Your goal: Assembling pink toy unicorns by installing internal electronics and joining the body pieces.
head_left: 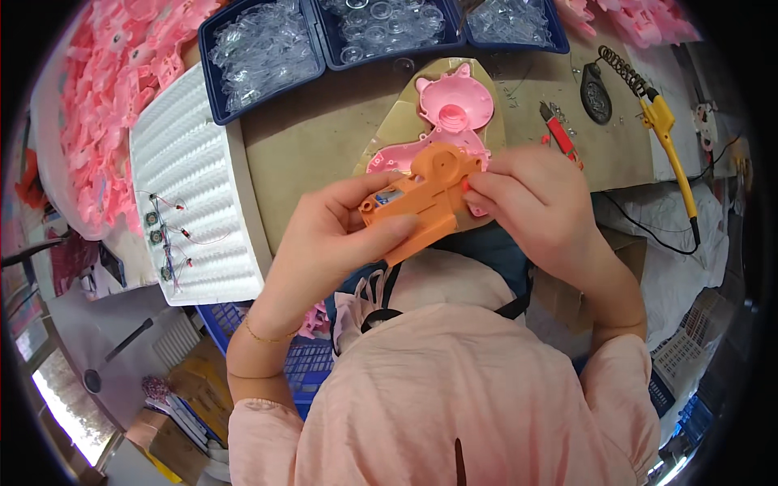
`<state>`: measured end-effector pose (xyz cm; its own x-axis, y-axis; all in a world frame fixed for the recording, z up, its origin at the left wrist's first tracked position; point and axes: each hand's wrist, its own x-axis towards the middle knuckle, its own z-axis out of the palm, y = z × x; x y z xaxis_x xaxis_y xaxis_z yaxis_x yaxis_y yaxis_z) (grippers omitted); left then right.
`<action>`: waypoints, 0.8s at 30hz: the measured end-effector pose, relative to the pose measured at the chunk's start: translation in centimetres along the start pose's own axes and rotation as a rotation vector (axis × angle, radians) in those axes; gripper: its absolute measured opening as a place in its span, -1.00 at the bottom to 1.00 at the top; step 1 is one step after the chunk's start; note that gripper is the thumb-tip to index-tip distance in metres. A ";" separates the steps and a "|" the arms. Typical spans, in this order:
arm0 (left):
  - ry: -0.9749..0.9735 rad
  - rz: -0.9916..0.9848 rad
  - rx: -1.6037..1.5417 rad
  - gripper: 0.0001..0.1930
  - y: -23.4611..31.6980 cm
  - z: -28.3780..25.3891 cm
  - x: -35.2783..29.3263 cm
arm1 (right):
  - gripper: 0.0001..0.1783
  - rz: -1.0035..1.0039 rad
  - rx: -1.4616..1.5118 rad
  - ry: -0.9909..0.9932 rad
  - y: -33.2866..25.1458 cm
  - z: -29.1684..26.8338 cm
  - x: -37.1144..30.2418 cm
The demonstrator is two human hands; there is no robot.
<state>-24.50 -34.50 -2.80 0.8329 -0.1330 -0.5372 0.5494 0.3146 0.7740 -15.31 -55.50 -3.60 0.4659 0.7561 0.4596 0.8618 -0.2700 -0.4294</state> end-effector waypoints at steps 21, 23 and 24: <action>0.008 0.726 0.824 -0.51 -1.2 -1.0 -0.2 | -0.53 0.260 0.483 -0.107 0.0 -1.7 0.3; -0.079 0.716 0.815 -0.52 -1.0 -1.0 -0.5 | -0.53 0.209 0.508 -0.203 0.0 -1.9 0.1; -0.079 0.715 0.812 -0.52 -0.8 -0.9 -0.6 | -0.53 0.211 0.508 -0.205 0.1 -1.9 0.1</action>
<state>-25.54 -33.87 -3.41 0.9636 -0.2353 0.1267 -0.2091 -0.3689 0.9056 -14.83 -56.58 -2.11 0.5248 0.8308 0.1853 0.5268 -0.1461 -0.8373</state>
